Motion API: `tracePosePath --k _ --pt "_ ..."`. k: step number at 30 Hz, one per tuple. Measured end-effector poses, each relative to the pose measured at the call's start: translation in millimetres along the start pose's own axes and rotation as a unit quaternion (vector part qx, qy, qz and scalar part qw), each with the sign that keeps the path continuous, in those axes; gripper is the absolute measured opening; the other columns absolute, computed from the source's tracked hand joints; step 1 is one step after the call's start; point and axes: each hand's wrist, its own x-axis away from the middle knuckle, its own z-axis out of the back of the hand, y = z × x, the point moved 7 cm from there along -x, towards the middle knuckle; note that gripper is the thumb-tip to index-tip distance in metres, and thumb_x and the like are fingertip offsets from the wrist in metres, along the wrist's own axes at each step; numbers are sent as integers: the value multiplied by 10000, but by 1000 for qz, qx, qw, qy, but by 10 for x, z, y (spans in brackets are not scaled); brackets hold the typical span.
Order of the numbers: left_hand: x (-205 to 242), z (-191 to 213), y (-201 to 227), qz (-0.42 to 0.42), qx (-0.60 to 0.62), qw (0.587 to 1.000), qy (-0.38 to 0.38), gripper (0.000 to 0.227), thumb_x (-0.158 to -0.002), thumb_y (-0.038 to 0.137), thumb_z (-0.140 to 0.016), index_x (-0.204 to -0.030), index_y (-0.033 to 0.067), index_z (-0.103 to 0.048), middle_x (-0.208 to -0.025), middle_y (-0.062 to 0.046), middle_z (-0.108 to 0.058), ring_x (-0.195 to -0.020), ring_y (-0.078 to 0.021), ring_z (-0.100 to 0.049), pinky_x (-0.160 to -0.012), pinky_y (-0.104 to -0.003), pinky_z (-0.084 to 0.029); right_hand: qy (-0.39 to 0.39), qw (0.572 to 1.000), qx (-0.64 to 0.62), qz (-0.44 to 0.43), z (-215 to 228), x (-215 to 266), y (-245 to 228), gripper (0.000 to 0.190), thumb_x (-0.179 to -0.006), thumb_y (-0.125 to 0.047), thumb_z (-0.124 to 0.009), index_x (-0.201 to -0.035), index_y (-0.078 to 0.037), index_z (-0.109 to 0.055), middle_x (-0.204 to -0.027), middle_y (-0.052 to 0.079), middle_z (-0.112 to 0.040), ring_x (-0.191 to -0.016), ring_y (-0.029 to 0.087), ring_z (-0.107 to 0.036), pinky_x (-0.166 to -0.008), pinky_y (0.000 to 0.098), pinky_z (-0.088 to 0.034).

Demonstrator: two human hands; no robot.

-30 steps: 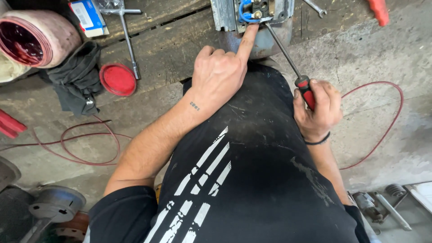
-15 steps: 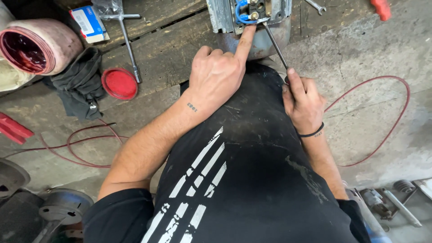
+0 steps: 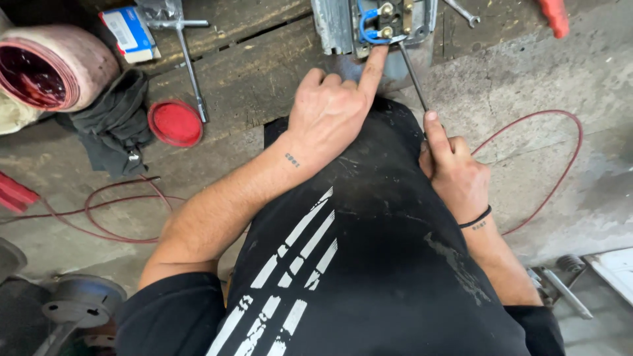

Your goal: Repairing an electric motor by working on the terminal box connections and cover

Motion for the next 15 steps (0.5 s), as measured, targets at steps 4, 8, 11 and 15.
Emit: tracePosePath --k 4,8,11,15 --pt "-15 82 20 -6 -8 1000 29 596 -857 66 -630 -1448 145 -624 -528 77 -408 -494 -133 -396 -602 -309 -388 -41 999 32 -11 84 0 5 597 -1011 -336 -643 -1596 -275 -540 -846 35 -549 -475 266 -575 -421 440 -483" --pt "-14 26 74 -7 12 1000 20 612 -855 84 -649 -1465 103 -597 -519 71 -434 -493 -144 -423 -621 -320 -425 -110 993 10 -41 185 -47 27 656 -961 -283 -612 -1607 -296 -499 -839 67 -541 -447 314 -562 -435 487 -485" --pt "-53 -62 122 -21 20 999 -22 565 -957 244 -657 -1480 50 -568 -488 101 -434 -439 -80 -359 -578 -282 -392 -157 987 34 -23 116 -55 57 712 -943 -351 -604 -1630 -275 -437 -871 78 -575 -521 301 -657 -476 478 -522" --pt "-70 77 134 5 37 998 43 502 -883 141 -611 -1371 28 -651 -497 66 -481 -454 -125 -455 -648 -301 -445 -90 988 127 20 205 -15 1 592 -1008 -346 -598 -1590 -310 -500 -828 17 -525 -444 200 -598 -391 395 -455"
